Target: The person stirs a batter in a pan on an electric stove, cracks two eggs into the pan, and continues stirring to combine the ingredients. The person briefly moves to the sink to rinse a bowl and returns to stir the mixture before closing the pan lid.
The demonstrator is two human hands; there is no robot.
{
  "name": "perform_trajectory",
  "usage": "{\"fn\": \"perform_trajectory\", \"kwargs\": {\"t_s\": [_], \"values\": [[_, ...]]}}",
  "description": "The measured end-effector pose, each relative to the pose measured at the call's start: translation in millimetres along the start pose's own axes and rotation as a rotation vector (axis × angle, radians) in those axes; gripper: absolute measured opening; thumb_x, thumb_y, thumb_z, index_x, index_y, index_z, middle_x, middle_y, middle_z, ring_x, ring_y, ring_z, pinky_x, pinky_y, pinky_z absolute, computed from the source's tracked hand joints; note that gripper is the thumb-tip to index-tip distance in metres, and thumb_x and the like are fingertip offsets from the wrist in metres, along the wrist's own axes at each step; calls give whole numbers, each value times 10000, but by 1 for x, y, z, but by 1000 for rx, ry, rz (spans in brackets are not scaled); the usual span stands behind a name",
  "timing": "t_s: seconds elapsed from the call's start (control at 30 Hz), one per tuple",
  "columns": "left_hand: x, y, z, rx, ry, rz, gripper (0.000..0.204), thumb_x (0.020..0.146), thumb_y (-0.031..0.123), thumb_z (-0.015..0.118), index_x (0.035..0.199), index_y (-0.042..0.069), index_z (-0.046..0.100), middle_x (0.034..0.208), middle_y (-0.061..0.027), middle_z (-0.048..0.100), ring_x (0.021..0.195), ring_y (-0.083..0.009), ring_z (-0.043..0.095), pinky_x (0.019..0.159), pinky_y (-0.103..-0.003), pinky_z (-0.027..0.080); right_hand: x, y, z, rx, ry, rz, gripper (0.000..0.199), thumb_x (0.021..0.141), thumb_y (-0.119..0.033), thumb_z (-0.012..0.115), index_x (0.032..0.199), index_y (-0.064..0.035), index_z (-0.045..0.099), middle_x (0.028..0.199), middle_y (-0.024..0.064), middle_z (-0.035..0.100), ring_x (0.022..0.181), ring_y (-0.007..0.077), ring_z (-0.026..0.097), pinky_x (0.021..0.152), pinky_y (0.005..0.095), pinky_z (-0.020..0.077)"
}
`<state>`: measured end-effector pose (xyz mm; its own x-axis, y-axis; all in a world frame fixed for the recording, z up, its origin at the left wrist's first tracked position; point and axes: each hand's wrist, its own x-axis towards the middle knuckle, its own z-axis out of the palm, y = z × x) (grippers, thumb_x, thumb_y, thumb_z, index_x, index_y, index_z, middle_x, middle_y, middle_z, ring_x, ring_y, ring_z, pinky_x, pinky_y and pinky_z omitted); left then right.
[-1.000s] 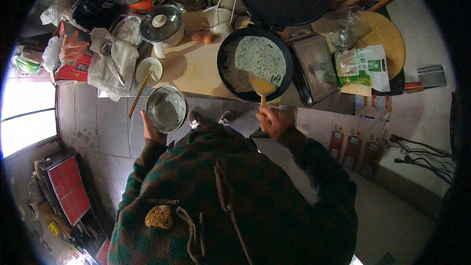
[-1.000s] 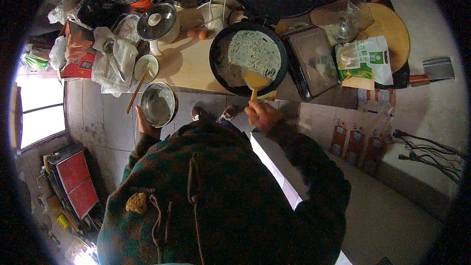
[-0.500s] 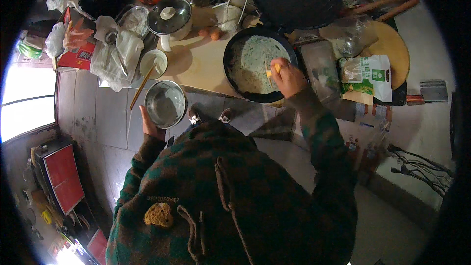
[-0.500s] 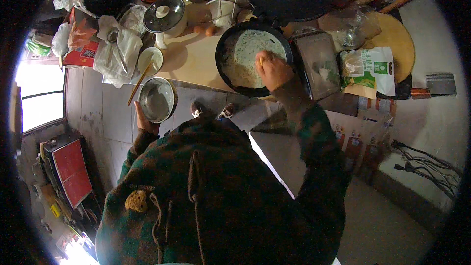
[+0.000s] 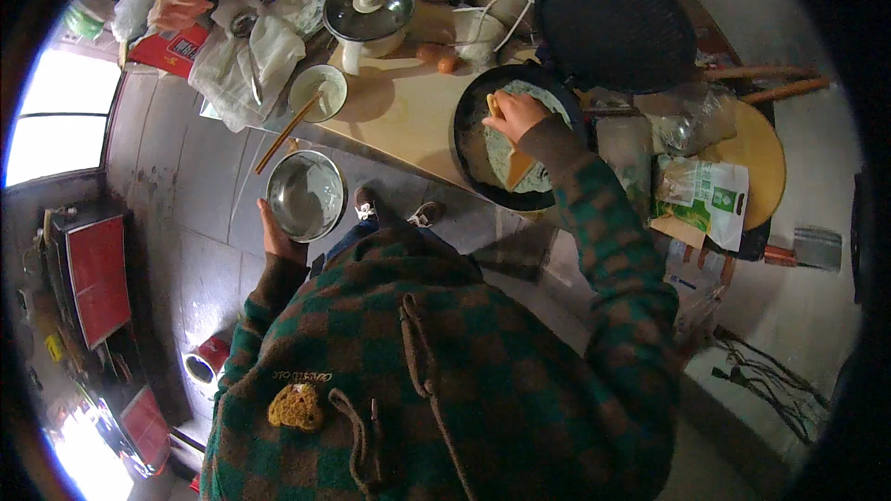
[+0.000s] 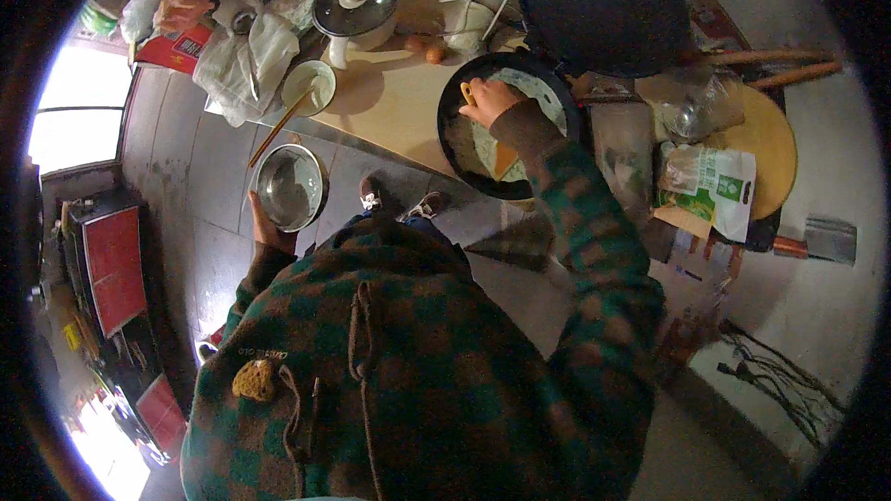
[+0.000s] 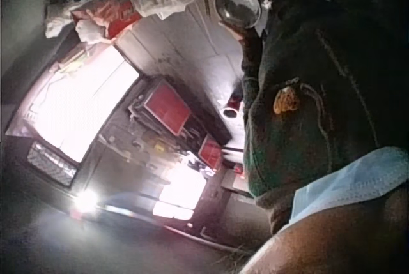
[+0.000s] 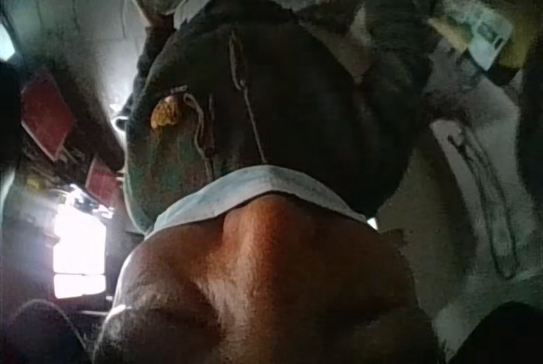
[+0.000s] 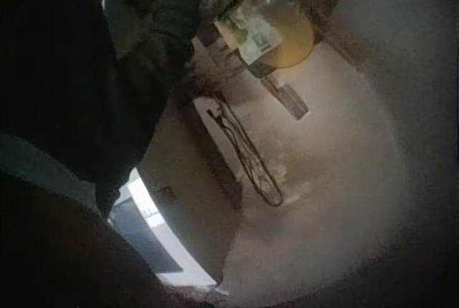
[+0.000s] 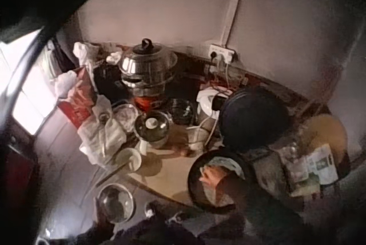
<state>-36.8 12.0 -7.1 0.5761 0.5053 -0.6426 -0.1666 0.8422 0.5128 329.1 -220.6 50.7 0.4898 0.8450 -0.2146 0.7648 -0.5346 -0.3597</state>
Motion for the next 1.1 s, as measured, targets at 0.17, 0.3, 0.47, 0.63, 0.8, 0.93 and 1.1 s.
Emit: {"fn": "perform_trajectory", "kwargs": {"t_s": [0.17, 0.3, 0.47, 0.63, 0.8, 0.93, 1.1], "values": [[-7, 1, -10, -17, 13, 43, 609, 892, 559, 369, 1249, 71, 445, 1211, -103, 525, 1086, -269, 515, 921, -425, 420, 43, -5, 11, -20, 82, 34, 385, 741, -379, 670, 839, -17, 584, 799, 202, 621, 764, 376, 603, 669, 458, 478], [-13, 3, -10, 13, 62, 85, 626, 885, 568, 378, 1257, 68, 438, 1213, -108, 523, 1077, -276, 520, 912, -430, 428, 73, 8, 4, 58, 178, 70, 409, 743, -409, 660, 873, -26, 603, 804, 201, 627, 745, 374, 610, 662, 463, 479], [-17, 4, -4, 30, 41, 102, 637, 882, 574, 376, 1263, 66, 433, 1221, -108, 519, 1082, -274, 516, 915, -434, 426, 84, 33, -15, 101, 308, 134, 410, 759, -419, 635, 877, -28, 605, 804, 191, 631, 759, 374, 609, 680, 468, 479], [-14, 1, 1, -8, 6, 64, 638, 886, 572, 366, 1263, 61, 431, 1225, -112, 514, 1090, -278, 511, 919, -438, 422, 67, 41, -17, 173, 53, 194, 375, 792, -344, 651, 837, 18, 564, 625, 122, 616, 458, 190, 598, 466, 317, 482], [-13, -3, 9, 8, 39, 49, 635, 891, 566, 358, 1269, 60, 423, 1237, -116, 504, 1097, -281, 508, 926, -438, 418, 66, 41, -2, 307, -30, 227, 370, 775, -361, 652, 819, 5, 614, 633, 130, 643, 470, 229, 623, 527, 345, 513], [-16, -2, 12, 27, 84, 72, 626, 899, 556, 350, 1272, 59, 421, 1234, -124, 505, 1100, -285, 506, 930, -436, 417, 84, 54, 6, 300, 195, 345, 443, 736, -438, 663, 822, -6, 613, 723, 148, 649, 655, 273, 647, 606, 392, 505], [-17, -1, 12, 29, -8, 70, 619, 902, 550, 350, 1272, 58, 420, 1234, -130, 504, 1105, -288, 504, 932, -439, 416, 89, 80, -10, 3, 601, 311, 462, 749, -436, 666, 836, 12, 595, 741, 147, 644, 563, 266, 634, 586, 359, 510]]}}
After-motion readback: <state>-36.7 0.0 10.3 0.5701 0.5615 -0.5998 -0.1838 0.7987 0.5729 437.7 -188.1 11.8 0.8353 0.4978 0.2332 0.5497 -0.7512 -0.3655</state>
